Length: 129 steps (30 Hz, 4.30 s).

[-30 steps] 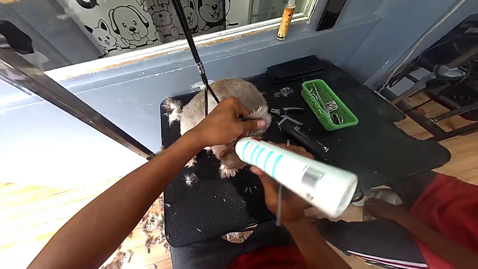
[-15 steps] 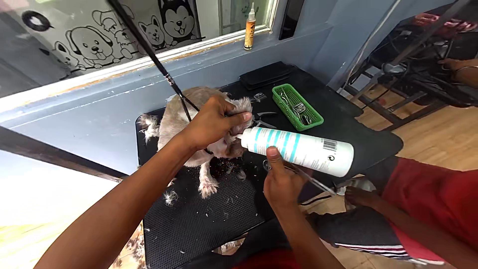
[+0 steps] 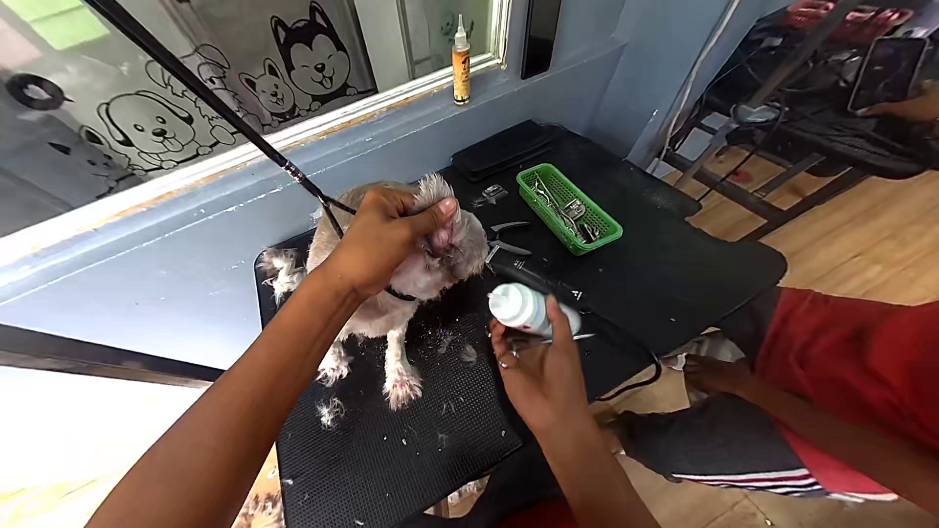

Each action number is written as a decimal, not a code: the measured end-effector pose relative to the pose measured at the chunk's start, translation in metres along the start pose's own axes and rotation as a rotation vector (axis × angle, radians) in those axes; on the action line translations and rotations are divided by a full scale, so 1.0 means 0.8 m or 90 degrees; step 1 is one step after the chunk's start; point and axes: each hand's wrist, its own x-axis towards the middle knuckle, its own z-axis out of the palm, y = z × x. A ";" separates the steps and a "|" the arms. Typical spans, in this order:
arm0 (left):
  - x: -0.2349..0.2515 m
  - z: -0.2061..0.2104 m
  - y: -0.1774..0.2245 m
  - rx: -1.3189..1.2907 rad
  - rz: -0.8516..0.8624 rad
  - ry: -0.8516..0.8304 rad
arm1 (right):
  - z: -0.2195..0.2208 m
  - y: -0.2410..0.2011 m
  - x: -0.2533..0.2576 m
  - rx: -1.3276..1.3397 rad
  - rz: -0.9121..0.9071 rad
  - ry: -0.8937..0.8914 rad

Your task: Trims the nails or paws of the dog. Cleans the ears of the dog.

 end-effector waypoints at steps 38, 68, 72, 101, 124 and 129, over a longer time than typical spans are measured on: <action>0.004 -0.029 0.006 -0.099 -0.023 0.130 | 0.007 0.023 0.033 0.129 0.223 -0.044; -0.001 -0.024 0.003 -0.089 0.001 0.151 | 0.075 0.022 0.026 -0.162 -0.584 -0.228; -0.004 -0.023 0.003 -0.081 -0.007 0.161 | 0.085 0.030 0.027 -0.232 -0.695 -0.241; -0.036 -0.026 -0.009 -0.024 -0.029 0.138 | 0.051 0.020 -0.009 -0.318 -0.657 -0.281; -0.158 -0.016 -0.072 0.370 0.262 0.278 | 0.029 -0.032 0.025 -0.412 -0.207 -0.075; -0.212 -0.001 -0.121 0.278 0.295 0.513 | 0.055 -0.070 0.084 -0.315 0.059 -0.120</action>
